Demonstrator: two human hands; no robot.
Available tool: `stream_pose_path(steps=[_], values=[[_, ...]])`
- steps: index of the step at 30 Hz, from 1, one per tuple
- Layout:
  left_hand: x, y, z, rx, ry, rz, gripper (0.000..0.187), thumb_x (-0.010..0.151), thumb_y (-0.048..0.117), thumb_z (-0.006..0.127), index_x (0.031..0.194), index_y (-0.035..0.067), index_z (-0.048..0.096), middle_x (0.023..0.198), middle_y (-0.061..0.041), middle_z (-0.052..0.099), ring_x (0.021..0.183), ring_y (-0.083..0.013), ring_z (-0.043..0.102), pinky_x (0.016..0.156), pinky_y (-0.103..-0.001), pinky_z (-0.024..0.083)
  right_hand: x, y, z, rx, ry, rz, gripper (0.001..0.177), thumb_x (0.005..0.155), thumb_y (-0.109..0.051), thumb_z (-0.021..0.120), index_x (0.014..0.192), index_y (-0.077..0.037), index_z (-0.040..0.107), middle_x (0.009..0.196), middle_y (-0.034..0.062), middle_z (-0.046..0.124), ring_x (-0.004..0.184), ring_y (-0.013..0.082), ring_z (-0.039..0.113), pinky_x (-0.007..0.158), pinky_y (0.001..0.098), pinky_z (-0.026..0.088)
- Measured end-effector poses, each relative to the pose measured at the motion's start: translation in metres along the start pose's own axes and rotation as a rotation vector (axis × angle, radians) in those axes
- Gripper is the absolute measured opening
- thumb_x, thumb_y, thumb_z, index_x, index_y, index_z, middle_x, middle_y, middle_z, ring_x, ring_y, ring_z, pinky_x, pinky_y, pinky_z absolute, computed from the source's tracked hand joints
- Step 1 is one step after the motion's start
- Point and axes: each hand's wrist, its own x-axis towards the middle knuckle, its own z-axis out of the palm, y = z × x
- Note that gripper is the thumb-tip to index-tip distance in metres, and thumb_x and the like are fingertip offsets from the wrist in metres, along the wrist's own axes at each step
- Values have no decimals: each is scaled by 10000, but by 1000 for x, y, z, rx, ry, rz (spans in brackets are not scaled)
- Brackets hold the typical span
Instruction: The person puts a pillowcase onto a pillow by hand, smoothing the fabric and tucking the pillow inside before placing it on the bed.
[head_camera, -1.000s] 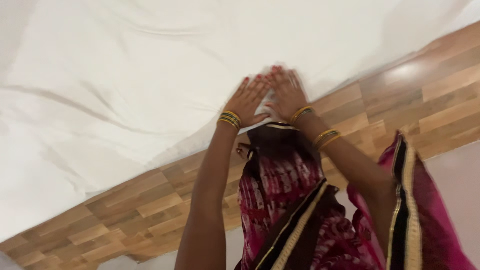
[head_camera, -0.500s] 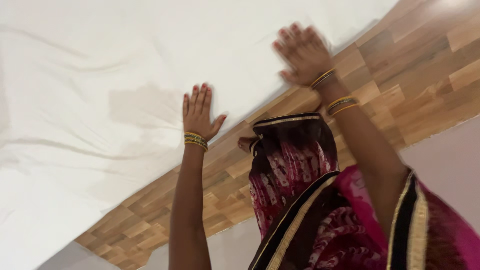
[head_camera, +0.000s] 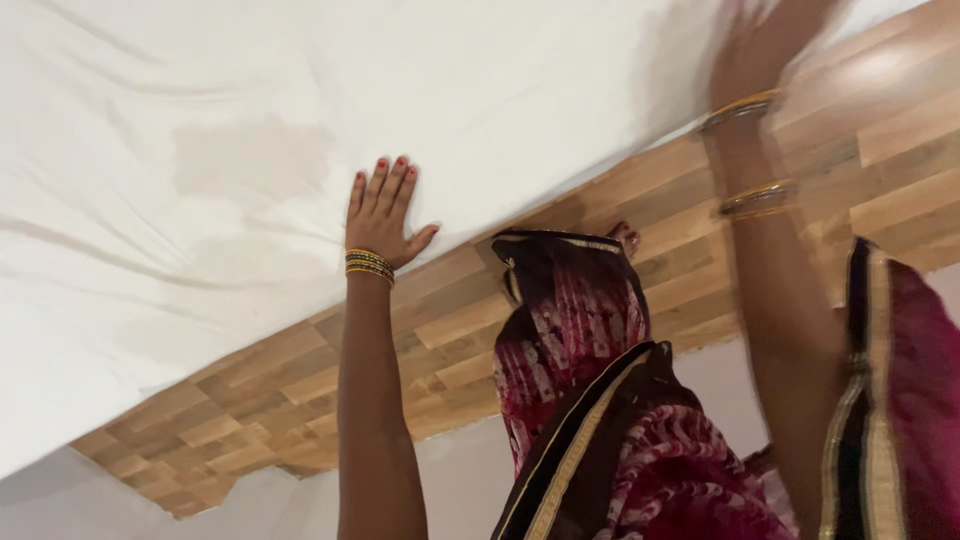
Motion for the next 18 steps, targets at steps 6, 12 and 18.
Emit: stream_pose_path(steps=[6, 12, 18], values=[[2, -2, -2, -9, 33, 16, 914, 954, 679, 578, 1650, 132, 350, 1727, -57, 273, 1603, -245, 196, 1308, -496, 95, -59, -269, 11, 280, -492, -512, 831, 1066, -581, 426, 1661, -71, 151, 1737, 137, 113, 1607, 273, 54, 1283, 553, 5], [-1, 7, -11, -62, 51, -46, 861, 992, 636, 584, 1654, 124, 386, 1722, -69, 307, 1593, -270, 225, 1297, -515, 109, -31, -200, -1, 227, -638, -526, 795, 1015, -637, 352, 1653, -181, 216, 1730, 69, 93, 1577, 257, 27, 1237, 566, -27], [-22, 13, 1, -183, 213, -342, 680, 1075, 450, 521, 1647, 108, 388, 1727, -106, 311, 1614, -312, 230, 1318, -544, 126, -12, -1, -17, 32, -360, -226, 726, 1067, -447, 624, 1605, 14, 466, 1519, 290, 465, 1503, 477, 329, 1291, 655, 153]])
